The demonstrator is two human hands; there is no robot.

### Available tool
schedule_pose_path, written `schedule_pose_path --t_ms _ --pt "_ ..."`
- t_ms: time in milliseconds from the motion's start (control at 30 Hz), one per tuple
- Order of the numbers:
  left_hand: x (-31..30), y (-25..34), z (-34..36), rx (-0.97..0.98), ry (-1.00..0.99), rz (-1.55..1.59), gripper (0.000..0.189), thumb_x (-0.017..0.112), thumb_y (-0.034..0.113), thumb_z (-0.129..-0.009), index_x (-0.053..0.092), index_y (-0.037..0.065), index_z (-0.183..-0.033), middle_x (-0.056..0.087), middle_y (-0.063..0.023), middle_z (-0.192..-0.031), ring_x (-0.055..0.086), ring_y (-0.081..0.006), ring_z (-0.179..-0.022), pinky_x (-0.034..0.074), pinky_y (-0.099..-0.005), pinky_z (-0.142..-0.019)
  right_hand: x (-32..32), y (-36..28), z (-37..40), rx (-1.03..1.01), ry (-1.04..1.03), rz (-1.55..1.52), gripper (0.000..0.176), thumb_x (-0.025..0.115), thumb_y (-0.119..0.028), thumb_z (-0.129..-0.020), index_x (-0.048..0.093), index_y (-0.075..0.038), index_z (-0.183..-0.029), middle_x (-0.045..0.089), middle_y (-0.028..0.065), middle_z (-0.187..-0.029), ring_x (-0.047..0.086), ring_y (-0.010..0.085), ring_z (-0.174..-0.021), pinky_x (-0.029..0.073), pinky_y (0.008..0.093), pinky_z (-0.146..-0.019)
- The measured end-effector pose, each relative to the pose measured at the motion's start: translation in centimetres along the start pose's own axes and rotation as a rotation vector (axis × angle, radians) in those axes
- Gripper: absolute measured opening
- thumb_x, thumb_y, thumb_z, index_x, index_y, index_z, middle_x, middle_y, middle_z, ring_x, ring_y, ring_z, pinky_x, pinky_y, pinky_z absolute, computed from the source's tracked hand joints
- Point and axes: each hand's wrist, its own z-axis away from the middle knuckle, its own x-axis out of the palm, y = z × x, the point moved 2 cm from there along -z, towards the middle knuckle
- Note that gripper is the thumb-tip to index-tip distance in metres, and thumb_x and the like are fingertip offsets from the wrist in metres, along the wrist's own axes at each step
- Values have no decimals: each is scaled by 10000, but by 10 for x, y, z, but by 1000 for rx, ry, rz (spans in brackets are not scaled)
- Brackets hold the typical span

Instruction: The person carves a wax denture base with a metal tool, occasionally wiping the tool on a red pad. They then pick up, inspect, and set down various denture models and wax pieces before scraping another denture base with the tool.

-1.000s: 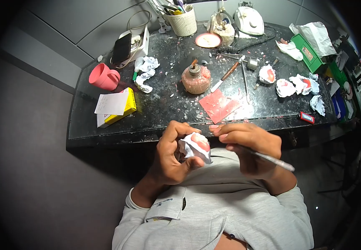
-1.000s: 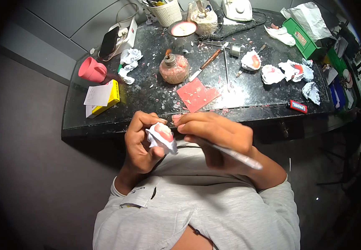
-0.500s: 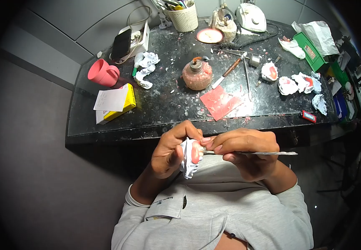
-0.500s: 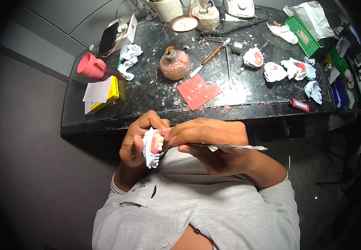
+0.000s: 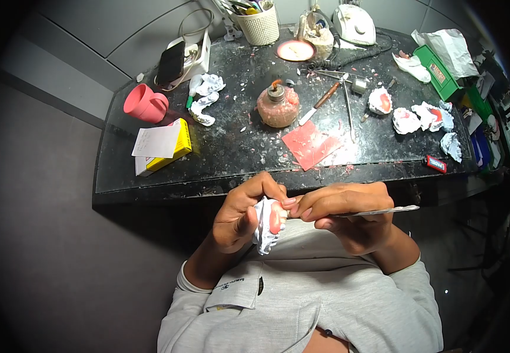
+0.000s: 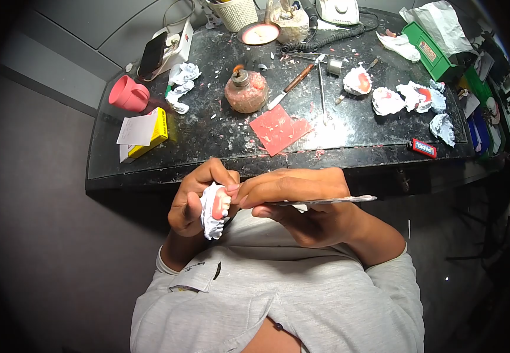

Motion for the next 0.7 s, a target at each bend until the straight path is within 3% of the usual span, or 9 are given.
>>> schedule_pose_path --t_ms 333,467,533,567,600,633,700 --pt "-2 -1 0 26 0 -7 716 593 657 -950 514 -44 -1073 533 -85 -816 466 -101 -642 338 -245 -576 -1 2 -2 2 14 23 144 721 78 -874 727 44 -1013 766 167 -984 761 272 -947 612 349 -829" --pt "-4 -5 -2 35 -14 -14 726 602 655 -946 501 -46 -1104 536 -102 -864 493 -113 -669 361 -235 -590 -10 12 2 13 102 -88 91 687 58 -912 711 71 -999 761 206 -996 759 296 -975 608 384 -861" --pt "-6 -6 -4 139 66 -160 681 643 591 -945 492 -45 -1137 537 -123 -933 527 -132 -731 403 -234 -636 -20 12 3 10 213 -142 81 666 40 -941 693 99 -990 742 245 -995 749 330 -979 599 406 -890" --pt "-9 -4 -2 111 9 -81 600 685 460 -925 504 -37 -1209 549 -128 -1093 527 -148 -967 415 -294 -902 -25 13 2 -68 237 -69 119 652 40 -952 669 112 -1045 733 239 -982 751 330 -941 610 424 -875" --pt "-7 -1 -4 138 -14 -9 512 675 290 -921 448 -20 -1258 537 -131 -1117 532 -159 -988 422 -307 -915 -29 16 3 -146 260 3 162 638 40 -963 645 125 -1101 724 232 -968 754 329 -902 621 441 -859" --pt "-2 1 -3 144 50 -94 478 671 226 -921 432 -16 -1257 525 -137 -1126 532 -164 -998 430 -317 -918 -31 21 9 -146 261 3 162 638 40 -963 645 125 -1101 724 232 -968 754 329 -902 621 441 -859" --pt "3 0 -3 208 131 -275 439 656 106 -926 396 -13 -1258 502 -146 -1138 532 -171 -1010 448 -330 -919 -36 29 20 -243 361 1 306 630 4 -988 547 141 -1249 705 218 -947 755 311 -780 653 451 -767"
